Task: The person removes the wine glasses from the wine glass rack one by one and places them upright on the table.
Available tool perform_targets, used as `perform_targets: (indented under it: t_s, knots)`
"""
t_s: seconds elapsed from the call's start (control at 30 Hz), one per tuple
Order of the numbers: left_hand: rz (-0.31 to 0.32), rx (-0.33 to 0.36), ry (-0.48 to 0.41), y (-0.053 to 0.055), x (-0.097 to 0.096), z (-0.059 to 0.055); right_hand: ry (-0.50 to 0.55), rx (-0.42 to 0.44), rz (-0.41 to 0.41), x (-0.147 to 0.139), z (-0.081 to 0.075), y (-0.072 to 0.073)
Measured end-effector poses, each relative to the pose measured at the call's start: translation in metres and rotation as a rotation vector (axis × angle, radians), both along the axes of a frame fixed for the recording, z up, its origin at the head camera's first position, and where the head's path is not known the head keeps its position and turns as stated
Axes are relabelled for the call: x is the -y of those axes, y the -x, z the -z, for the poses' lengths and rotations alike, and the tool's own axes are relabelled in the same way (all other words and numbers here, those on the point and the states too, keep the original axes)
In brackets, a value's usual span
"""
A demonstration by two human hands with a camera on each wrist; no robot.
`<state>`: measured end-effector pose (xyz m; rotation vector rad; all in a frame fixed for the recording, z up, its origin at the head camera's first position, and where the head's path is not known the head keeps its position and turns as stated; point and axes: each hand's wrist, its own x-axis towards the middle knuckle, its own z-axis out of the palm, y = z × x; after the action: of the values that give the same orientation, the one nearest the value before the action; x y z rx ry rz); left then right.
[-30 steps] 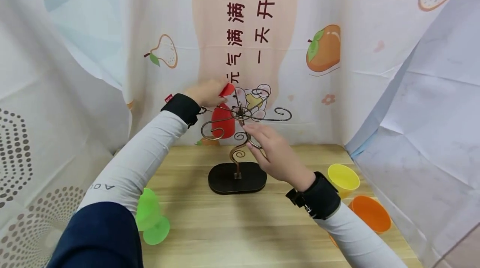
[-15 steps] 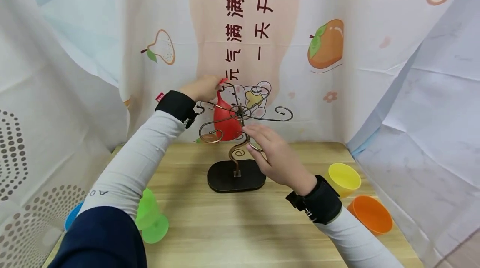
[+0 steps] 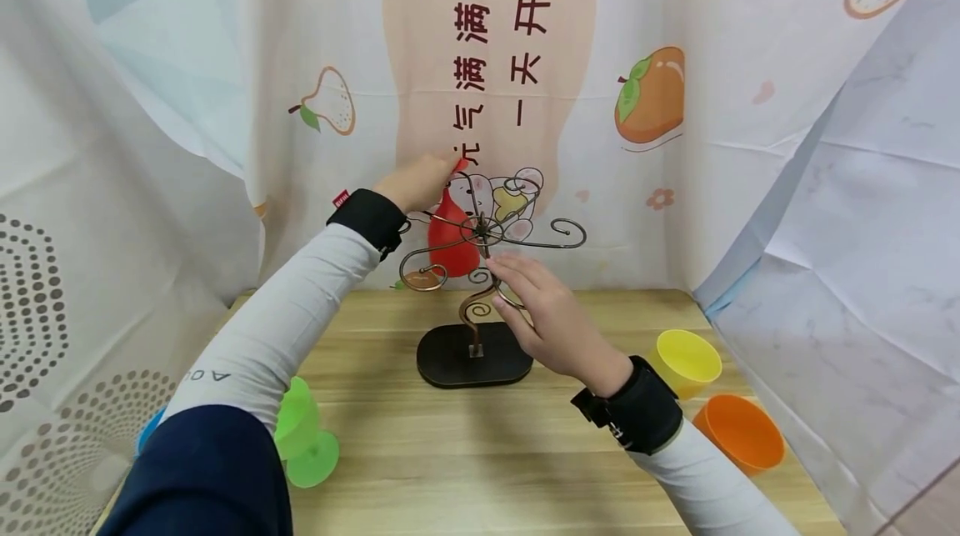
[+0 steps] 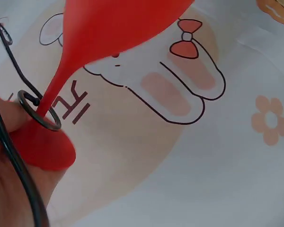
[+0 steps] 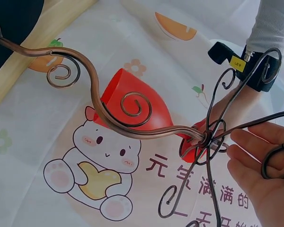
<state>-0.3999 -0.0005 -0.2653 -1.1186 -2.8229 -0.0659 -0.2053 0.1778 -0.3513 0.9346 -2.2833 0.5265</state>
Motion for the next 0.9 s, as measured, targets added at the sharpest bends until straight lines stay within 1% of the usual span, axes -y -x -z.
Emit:
perform_targets:
  t_s: [0.07,0.13,0.2,0.3,0.4,0.5,0.53,0.6,0.67,0.77,0.8,0.9]
  knots:
    - [-0.013,-0.016,-0.012,0.001,-0.001,0.0,-0.002,-0.001,0.007,-0.001,0.0,0.0]
    - [-0.033,-0.048,-0.016,0.001,-0.003,-0.002,-0.007,0.0,0.012,-0.001,0.0,-0.001]
    - [-0.042,-0.073,-0.024,-0.001,-0.006,-0.005,-0.013,0.003,0.014,-0.001,0.001,-0.002]
    - [-0.01,-0.086,-0.024,-0.009,-0.012,-0.01,-0.014,-0.003,0.008,0.0,0.002,-0.003]
    - [0.052,-0.062,-0.014,-0.022,-0.016,-0.013,-0.007,-0.011,0.002,0.0,0.001,-0.004]
    - [0.084,-0.047,0.006,-0.034,-0.008,-0.009,0.008,-0.009,-0.01,0.002,0.003,-0.004]
    - [0.091,-0.051,0.009,-0.037,-0.004,-0.007,0.012,-0.007,-0.014,0.002,0.003,-0.003]
    - [0.098,-0.047,-0.018,-0.042,0.007,-0.004,0.018,-0.007,-0.017,0.002,0.003,-0.002]
    - [0.092,-0.051,-0.069,-0.044,0.02,-0.001,0.022,-0.009,-0.02,0.001,0.004,-0.001]
    - [0.062,-0.068,-0.147,-0.046,0.049,0.003,0.022,-0.026,-0.029,-0.001,0.003,0.002]
    - [0.047,-0.086,-0.167,-0.047,0.06,0.005,0.017,-0.03,-0.029,-0.001,0.002,0.003]
    - [0.006,-0.137,-0.213,-0.055,0.093,0.011,-0.002,-0.044,-0.028,-0.002,-0.002,0.007]
